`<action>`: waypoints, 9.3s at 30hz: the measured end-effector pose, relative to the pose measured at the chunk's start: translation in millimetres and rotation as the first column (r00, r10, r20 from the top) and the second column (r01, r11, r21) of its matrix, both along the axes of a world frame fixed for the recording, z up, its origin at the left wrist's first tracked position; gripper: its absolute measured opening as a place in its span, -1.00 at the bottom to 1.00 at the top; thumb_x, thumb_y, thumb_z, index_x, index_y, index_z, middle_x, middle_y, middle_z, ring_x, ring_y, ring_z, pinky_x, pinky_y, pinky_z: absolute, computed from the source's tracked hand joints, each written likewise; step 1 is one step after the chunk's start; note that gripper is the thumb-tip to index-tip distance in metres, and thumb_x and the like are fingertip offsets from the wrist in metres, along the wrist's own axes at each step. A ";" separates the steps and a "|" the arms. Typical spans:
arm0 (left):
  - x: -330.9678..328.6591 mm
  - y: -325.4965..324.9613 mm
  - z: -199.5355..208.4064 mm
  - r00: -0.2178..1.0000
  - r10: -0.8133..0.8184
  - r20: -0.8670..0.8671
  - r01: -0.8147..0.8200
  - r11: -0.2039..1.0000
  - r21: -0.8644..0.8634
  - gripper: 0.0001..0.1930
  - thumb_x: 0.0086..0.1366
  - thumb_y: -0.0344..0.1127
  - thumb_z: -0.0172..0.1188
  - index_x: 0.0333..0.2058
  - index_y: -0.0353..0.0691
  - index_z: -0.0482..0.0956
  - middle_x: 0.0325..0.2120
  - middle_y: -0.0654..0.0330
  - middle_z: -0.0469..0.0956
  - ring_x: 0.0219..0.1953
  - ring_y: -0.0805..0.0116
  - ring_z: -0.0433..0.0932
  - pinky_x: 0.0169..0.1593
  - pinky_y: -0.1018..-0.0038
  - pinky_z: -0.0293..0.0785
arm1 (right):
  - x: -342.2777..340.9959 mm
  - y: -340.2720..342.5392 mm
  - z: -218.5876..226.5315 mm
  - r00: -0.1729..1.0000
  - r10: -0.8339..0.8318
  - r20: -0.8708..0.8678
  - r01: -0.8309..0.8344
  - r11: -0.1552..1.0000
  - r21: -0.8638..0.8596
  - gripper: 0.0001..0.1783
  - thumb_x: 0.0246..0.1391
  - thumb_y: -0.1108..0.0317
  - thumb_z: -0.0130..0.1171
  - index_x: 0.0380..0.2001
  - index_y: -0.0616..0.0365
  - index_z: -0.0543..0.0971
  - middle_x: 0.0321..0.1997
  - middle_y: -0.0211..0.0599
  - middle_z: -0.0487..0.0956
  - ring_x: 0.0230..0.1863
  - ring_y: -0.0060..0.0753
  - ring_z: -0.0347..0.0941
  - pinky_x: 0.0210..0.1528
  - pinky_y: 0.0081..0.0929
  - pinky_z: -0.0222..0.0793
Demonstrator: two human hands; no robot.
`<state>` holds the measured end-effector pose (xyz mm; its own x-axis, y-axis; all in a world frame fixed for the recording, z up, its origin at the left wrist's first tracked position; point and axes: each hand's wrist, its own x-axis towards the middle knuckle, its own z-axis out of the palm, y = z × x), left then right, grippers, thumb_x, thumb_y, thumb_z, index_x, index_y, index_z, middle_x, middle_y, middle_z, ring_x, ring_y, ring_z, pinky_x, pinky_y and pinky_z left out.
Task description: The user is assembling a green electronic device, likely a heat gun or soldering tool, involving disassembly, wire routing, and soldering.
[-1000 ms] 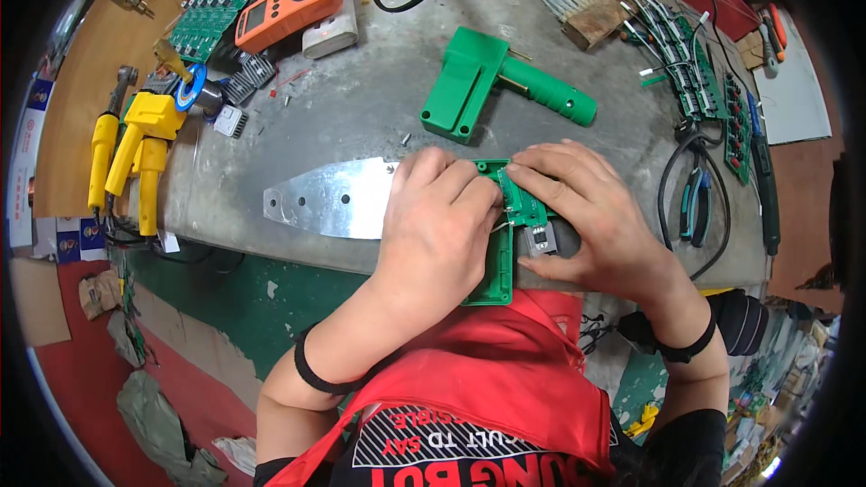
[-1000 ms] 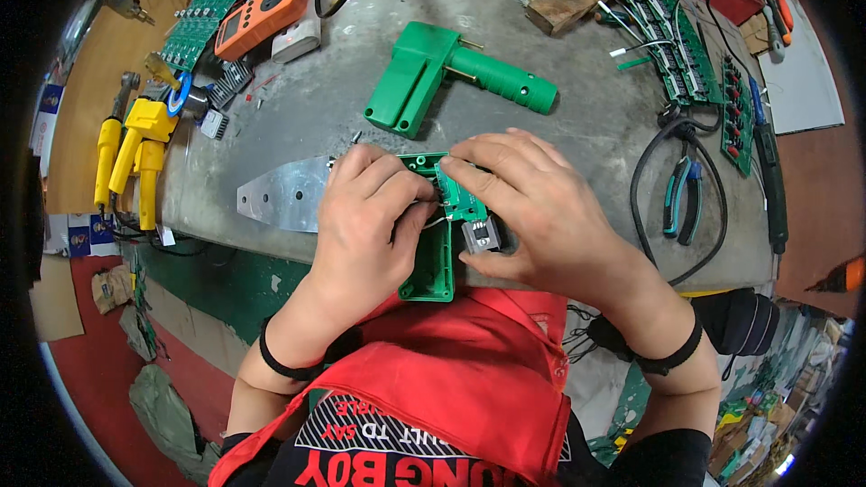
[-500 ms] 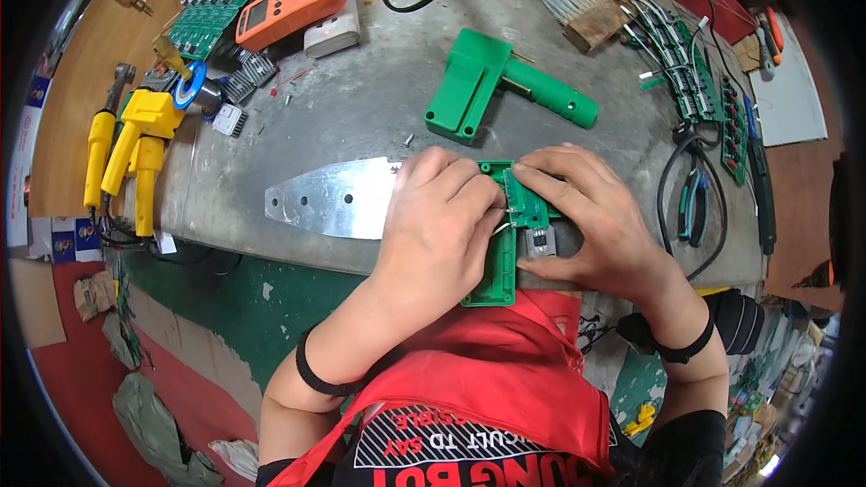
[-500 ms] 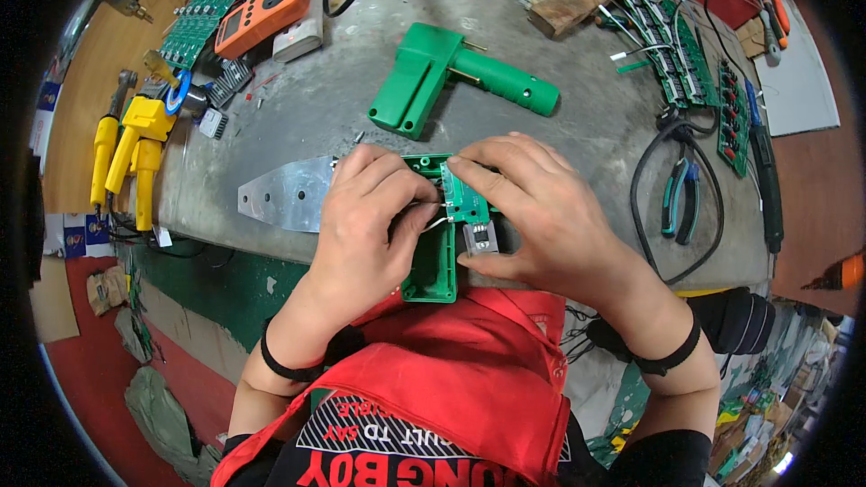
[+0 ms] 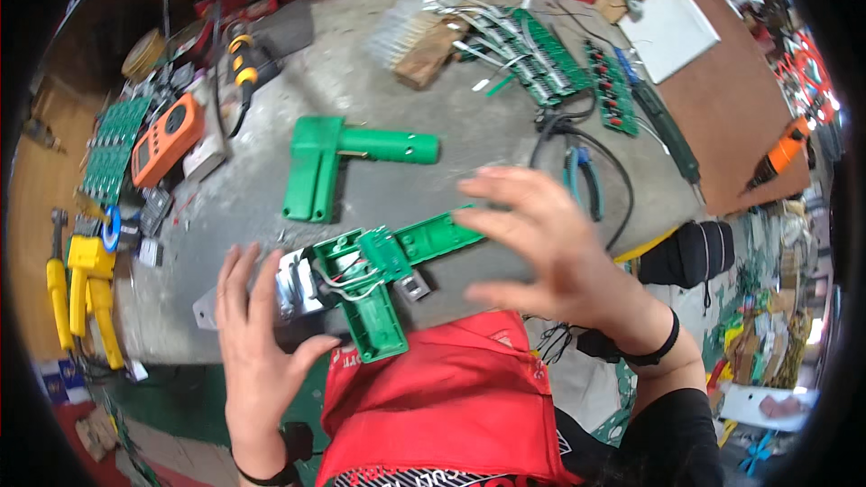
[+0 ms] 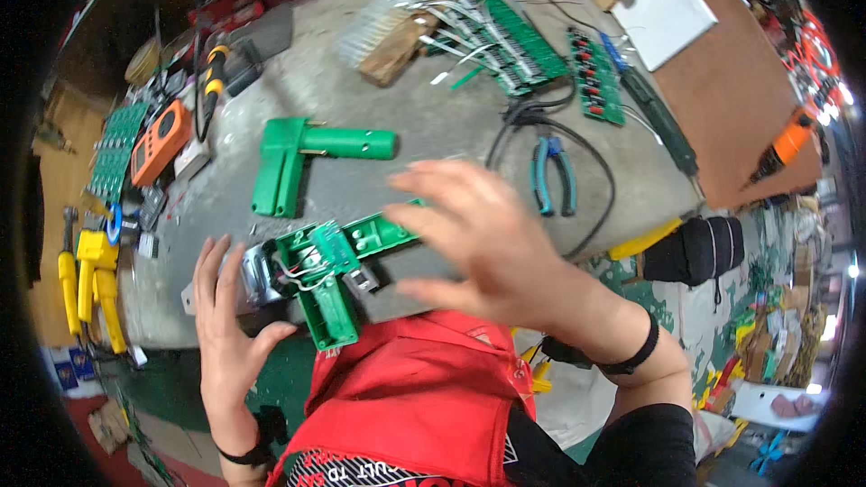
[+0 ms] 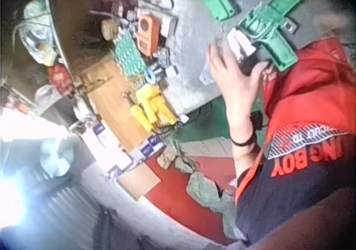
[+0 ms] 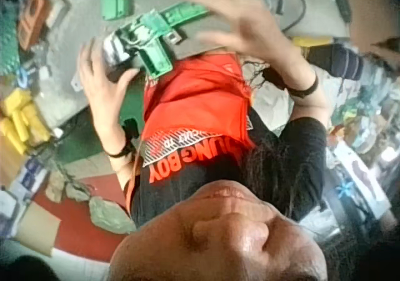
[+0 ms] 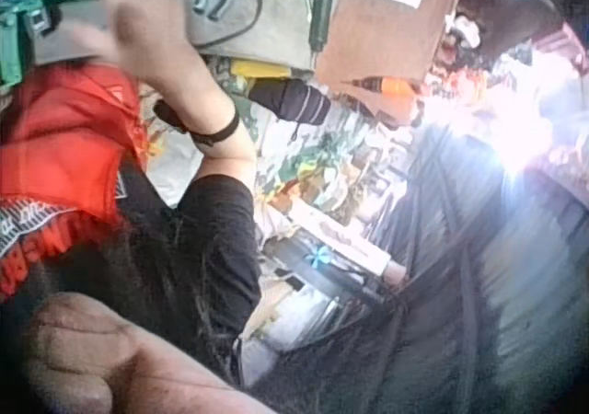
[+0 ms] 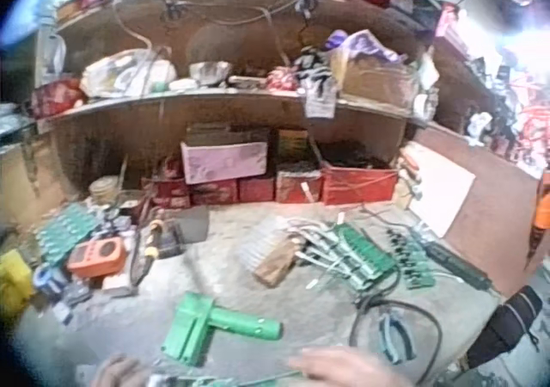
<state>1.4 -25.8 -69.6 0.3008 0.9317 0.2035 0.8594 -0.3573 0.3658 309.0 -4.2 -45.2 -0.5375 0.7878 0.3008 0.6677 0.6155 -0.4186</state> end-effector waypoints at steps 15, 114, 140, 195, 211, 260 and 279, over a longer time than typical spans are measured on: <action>-72.8 13.2 13.0 0.996 0.009 -0.088 -0.021 0.991 -0.135 -0.22 -0.40 -0.63 0.38 -0.03 -0.21 0.42 0.02 0.02 0.35 0.12 -0.06 0.30 0.17 0.16 0.24 | 143.3 -3.0 14.0 0.658 -0.750 -0.059 0.729 0.655 -0.199 -0.80 0.05 0.40 0.18 -0.28 0.29 0.59 -0.32 -0.25 0.60 -0.26 -0.50 0.50 -0.14 -0.52 0.40; 11.1 15.2 27.1 0.236 0.361 0.902 0.329 0.844 -0.424 -0.87 0.30 -0.42 0.15 -0.30 -0.41 0.51 -0.49 0.16 0.60 -0.47 0.52 0.58 -0.38 0.60 0.53 | -138.1 81.4 69.7 0.855 0.516 -0.047 -0.517 0.843 -0.153 -0.83 -0.06 0.41 0.21 -0.41 0.25 0.47 -0.45 -0.12 0.48 -0.34 0.00 0.46 -0.28 -0.23 0.37; -2.8 12.2 23.9 0.228 0.277 0.934 0.410 0.843 -0.350 -0.68 0.46 -0.24 -0.11 -0.22 -0.42 0.48 -0.42 0.10 0.60 -0.42 0.47 0.57 -0.28 0.56 0.53 | -135.2 82.2 67.7 0.885 0.434 -0.167 -0.464 0.797 -0.387 -0.76 0.07 0.28 0.20 -0.43 0.28 0.50 -0.55 -0.13 0.52 -0.51 -0.28 0.47 -0.39 -0.39 0.37; -24.3 9.4 18.1 0.013 0.463 0.886 0.416 0.804 -0.426 -0.77 0.32 -0.22 0.09 -0.34 -0.30 0.51 -0.69 0.26 0.42 -0.71 0.53 0.31 -0.59 0.64 0.18 | -149.1 81.8 33.9 0.816 0.526 -0.242 -0.558 0.826 -0.086 -0.80 -0.07 0.48 0.27 -0.31 0.18 0.55 -0.37 -0.23 0.51 -0.37 -0.21 0.51 -0.32 -0.41 0.44; -20.4 -2.6 22.1 0.160 0.388 0.908 0.207 0.886 -0.415 -0.81 0.32 -0.29 0.09 -0.34 -0.32 0.47 -0.61 0.26 0.44 -0.66 0.57 0.32 -0.60 0.66 0.16 | -155.7 64.6 13.6 0.808 0.476 -0.347 -0.525 0.849 -0.058 -0.81 0.08 0.30 0.11 -0.37 0.21 0.41 -0.48 -0.09 0.46 -0.40 0.05 0.45 -0.37 -0.17 0.36; 8.2 11.9 13.3 0.699 -0.051 0.714 0.162 0.983 -0.088 -0.88 0.11 -0.45 0.16 -0.37 -0.37 0.48 -0.60 0.02 0.43 -0.57 0.26 0.43 -0.42 0.40 0.35 | -115.2 66.3 36.4 0.835 0.512 0.204 -0.543 0.827 0.146 -0.79 -0.29 0.31 0.19 -0.61 0.13 0.37 -0.55 -0.26 0.43 -0.48 -0.12 0.45 -0.50 -0.19 0.35; -42.9 27.5 -0.9 0.234 0.393 0.889 0.209 0.873 -0.441 -0.78 0.31 -0.21 0.15 -0.26 -0.27 0.54 -0.56 0.32 0.54 -0.60 0.74 0.30 -0.58 0.75 0.02 | -141.2 86.3 33.4 0.943 0.315 -0.104 -0.331 0.884 -0.329 -0.80 -0.02 0.32 0.25 -0.44 0.24 0.52 -0.54 -0.11 0.49 -0.47 -0.08 0.46 -0.39 -0.29 0.34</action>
